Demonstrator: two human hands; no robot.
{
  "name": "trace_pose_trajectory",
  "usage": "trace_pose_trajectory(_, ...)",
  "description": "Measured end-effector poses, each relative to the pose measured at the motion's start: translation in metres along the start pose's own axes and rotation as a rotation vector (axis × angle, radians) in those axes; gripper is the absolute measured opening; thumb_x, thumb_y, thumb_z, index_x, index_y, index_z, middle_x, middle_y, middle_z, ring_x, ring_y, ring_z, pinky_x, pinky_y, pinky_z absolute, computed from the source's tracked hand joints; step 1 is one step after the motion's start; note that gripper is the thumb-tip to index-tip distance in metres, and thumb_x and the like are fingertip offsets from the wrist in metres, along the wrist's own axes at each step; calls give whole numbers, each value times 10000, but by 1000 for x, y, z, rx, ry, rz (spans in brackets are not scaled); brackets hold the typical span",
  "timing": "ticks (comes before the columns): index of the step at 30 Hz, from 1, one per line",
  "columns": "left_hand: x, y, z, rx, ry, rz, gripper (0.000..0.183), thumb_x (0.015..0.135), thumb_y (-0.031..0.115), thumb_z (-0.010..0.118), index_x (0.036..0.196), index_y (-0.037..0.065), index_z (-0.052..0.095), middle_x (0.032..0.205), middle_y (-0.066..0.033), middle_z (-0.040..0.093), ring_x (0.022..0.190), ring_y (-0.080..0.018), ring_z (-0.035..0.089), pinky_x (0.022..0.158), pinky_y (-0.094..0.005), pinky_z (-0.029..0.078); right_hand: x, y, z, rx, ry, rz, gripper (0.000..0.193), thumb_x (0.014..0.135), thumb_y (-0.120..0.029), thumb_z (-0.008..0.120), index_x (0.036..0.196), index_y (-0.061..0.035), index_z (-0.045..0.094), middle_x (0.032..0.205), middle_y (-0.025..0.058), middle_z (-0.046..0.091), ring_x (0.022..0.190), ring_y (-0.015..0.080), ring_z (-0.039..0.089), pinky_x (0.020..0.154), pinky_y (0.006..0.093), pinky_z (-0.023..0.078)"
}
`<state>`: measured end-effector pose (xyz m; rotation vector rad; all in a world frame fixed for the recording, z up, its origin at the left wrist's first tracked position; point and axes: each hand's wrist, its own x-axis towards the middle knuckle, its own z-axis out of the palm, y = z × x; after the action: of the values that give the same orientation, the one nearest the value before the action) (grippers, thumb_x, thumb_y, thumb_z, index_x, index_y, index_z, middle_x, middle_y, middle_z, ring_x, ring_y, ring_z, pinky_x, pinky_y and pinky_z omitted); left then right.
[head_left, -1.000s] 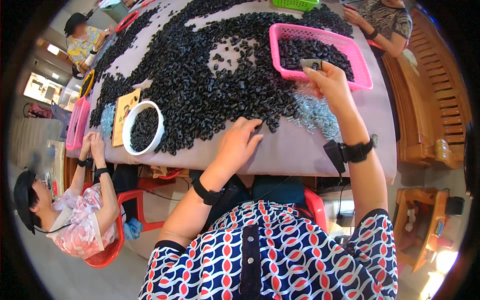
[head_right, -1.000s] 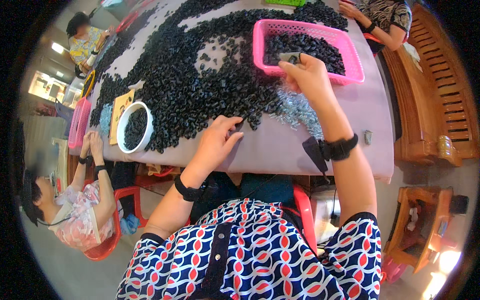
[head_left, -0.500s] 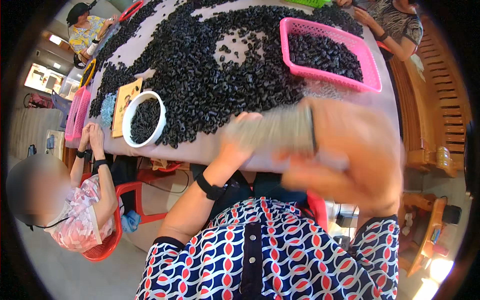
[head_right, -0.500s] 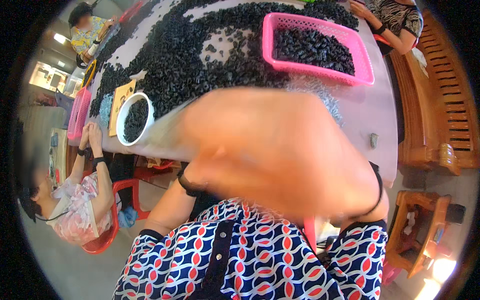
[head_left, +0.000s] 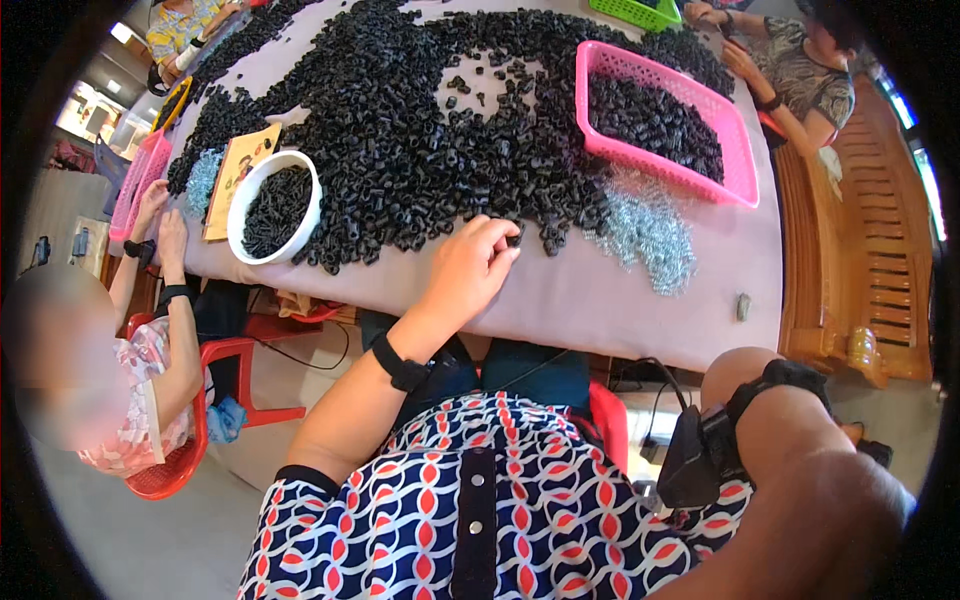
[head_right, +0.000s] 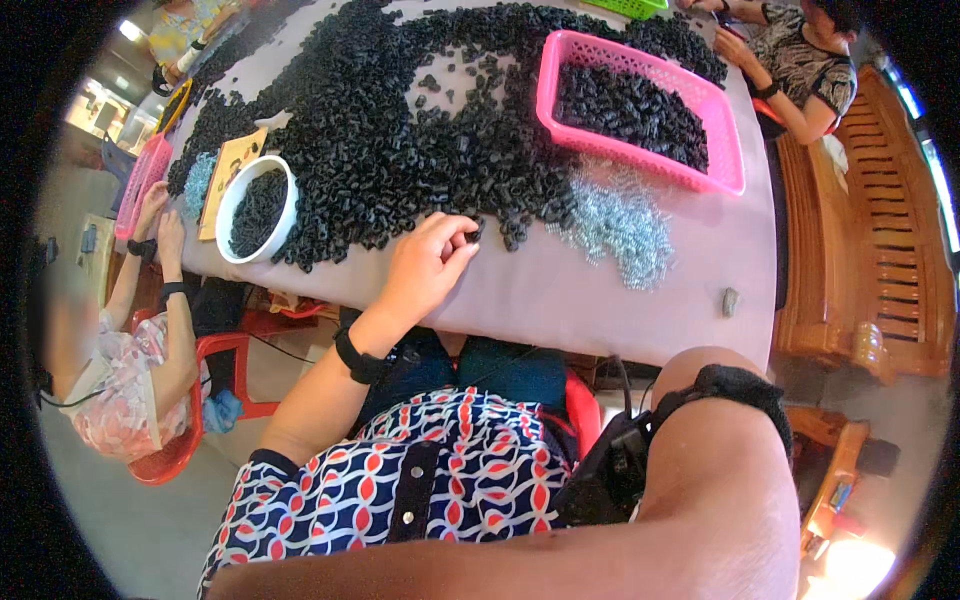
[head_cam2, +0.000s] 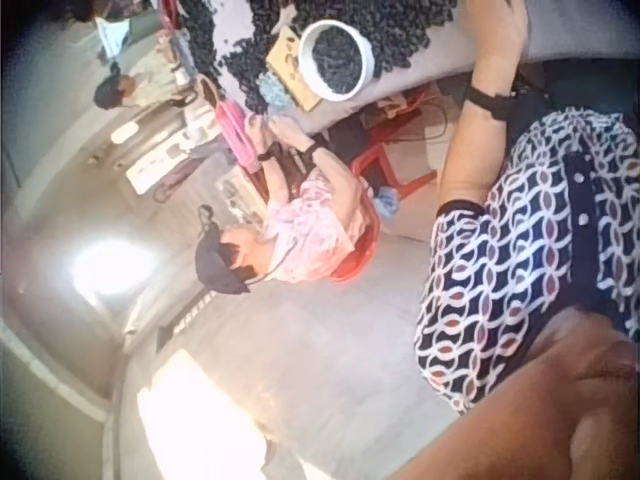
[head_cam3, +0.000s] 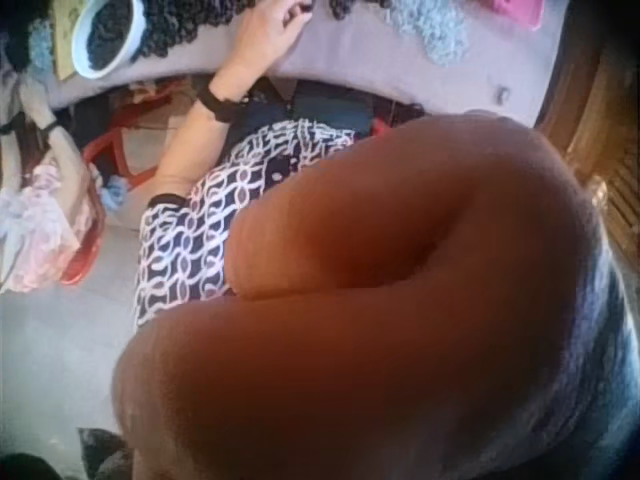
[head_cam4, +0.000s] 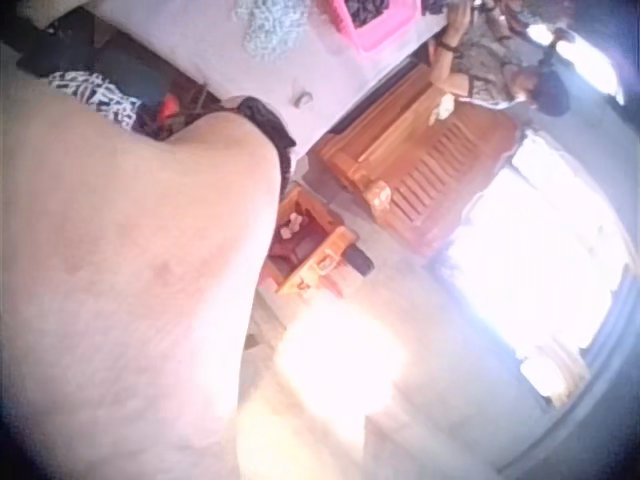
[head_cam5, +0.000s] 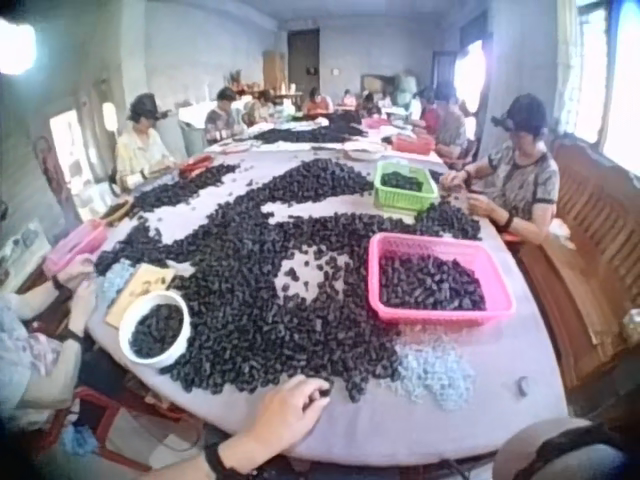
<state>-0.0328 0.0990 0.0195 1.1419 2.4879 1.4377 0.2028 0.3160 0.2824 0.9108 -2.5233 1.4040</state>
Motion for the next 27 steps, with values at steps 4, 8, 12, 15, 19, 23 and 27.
trace_pose_trajectory(4, -4, 1, -1, -20, 17, -32, 191, 830, 86, 687, 1016, 54, 658, 788, -47, 586, 606, -152, 559, 578, -291, 461, -2, -15, 6, -39, 61, -66, 165, 857, -113, 543, 1005, -49, 577, 829, 112, 581, 635, 223, 552, 558, 328, 468)
trace_pose_trajectory(8, -8, -1, -11, 13, 35, -35, 188, 836, 93, 681, 1019, 61, 655, 793, -48, 591, 614, -159, 567, 585, -290, 463, -64, -16, -7, -74, 109, -125, 175, 882, -132, 527, 1037, -64, 568, 832, 104, 577, 629, 213, 534, 552, 319, 452)
trace_pose_trajectory(12, -7, -1, -6, 4, 36, -23, 188, 834, 96, 682, 1017, 65, 654, 803, -54, 601, 628, -173, 585, 587, -299, 472, -1, -4, 9, -141, 154, -155, 185, 906, -151, 512, 1069, -80, 560, 835, 97, 572, 623, 203, 516, 547, 311, 435)
trace_pose_trajectory(15, 0, 2, 3, 2, 31, 39, 196, 828, 103, 679, 1017, 62, 643, 821, -75, 607, 680, -244, 610, 616, -357, 492, 59, 3, 40, -159, 188, -232, 192, 924, -166, 500, 1093, -91, 554, 837, 91, 569, 619, 196, 502, 542, 304, 423)
trace_pose_trajectory(19, -11, -7, -12, -17, 55, -1, 203, 835, 117, 672, 1027, 68, 629, 821, -79, 594, 745, -267, 612, 658, -369, 492, -13, 6, -7, -118, 166, -336, 203, 948, -185, 485, 1125, -106, 546, 840, 83, 564, 613, 186, 484, 537, 296, 407)
trace_pose_trajectory(23, -7, -5, -6, -20, 43, 4, 196, 838, 117, 669, 1021, 63, 628, 828, -83, 598, 743, -276, 612, 654, -374, 489, 53, -1, 36, -164, 206, -370, 213, 973, -204, 469, 1157, -122, 537, 843, 76, 559, 608, 176, 466, 532, 287, 390)
trace_pose_trajectory(27, -7, -3, -8, -16, 21, -2, 186, 845, 125, 667, 1013, 59, 624, 830, -88, 599, 745, -287, 614, 650, -392, 485, 89, 2, 52, -195, 271, -436, 224, 997, -224, 453, 1189, -137, 529, 846, 68, 554, 602, 165, 447, 526, 279, 374)
